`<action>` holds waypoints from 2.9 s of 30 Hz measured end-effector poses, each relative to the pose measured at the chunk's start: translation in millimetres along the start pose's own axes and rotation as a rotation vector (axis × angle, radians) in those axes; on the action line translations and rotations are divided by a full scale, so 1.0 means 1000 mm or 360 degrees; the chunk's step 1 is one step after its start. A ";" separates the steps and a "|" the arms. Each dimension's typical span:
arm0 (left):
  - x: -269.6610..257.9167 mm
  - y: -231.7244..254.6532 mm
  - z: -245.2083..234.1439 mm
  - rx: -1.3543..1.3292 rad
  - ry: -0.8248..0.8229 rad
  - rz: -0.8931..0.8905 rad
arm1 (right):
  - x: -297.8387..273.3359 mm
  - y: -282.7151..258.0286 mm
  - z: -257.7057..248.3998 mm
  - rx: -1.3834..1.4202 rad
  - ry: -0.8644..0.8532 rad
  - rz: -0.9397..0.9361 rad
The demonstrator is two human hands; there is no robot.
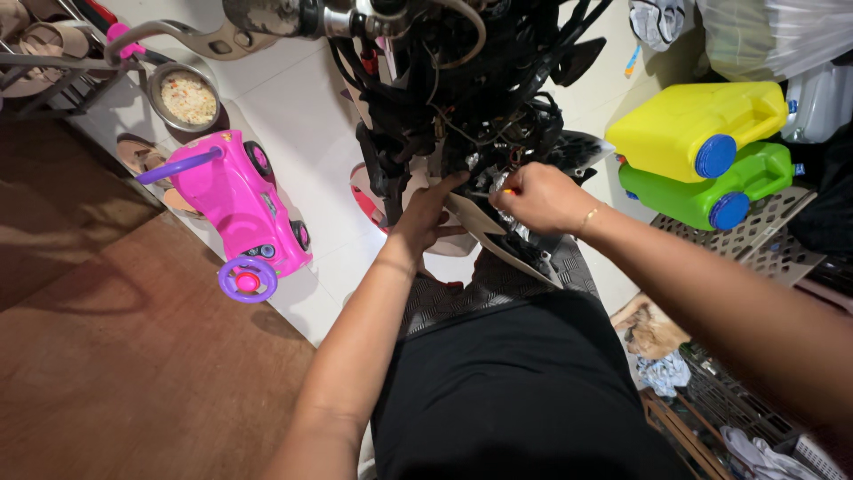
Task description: The person uses a screwdriver to remove and reinsert screws on the front fairing of a motorcycle. They manipulate the fairing panel and handle several screws while working in a cluttered indoor space.
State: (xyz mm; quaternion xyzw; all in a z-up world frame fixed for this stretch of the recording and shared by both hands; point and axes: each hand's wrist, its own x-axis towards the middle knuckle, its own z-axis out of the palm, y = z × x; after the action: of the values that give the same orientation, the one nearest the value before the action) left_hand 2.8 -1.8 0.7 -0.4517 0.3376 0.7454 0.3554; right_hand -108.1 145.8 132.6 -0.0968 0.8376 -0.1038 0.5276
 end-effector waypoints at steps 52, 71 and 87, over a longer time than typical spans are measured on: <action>0.019 -0.128 -0.020 -0.0524 0.0260 0.0751 | 0.020 0.249 0.010 0.0792 -0.0209 -0.0509; 0.016 -0.064 -0.079 0.0027 0.0126 0.0664 | -0.068 0.158 0.090 0.1031 -0.0389 -0.0231; 0.015 -0.056 -0.117 0.0043 0.0047 0.0703 | -0.077 0.122 0.122 0.0855 -0.0340 -0.0168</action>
State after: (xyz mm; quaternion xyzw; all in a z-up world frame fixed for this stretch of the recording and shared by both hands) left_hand 95.8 -66.1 -65.7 -0.3729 0.4435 0.7939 0.1843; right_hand 28.7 275.4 113.6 -0.0075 0.7137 -0.3383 0.6133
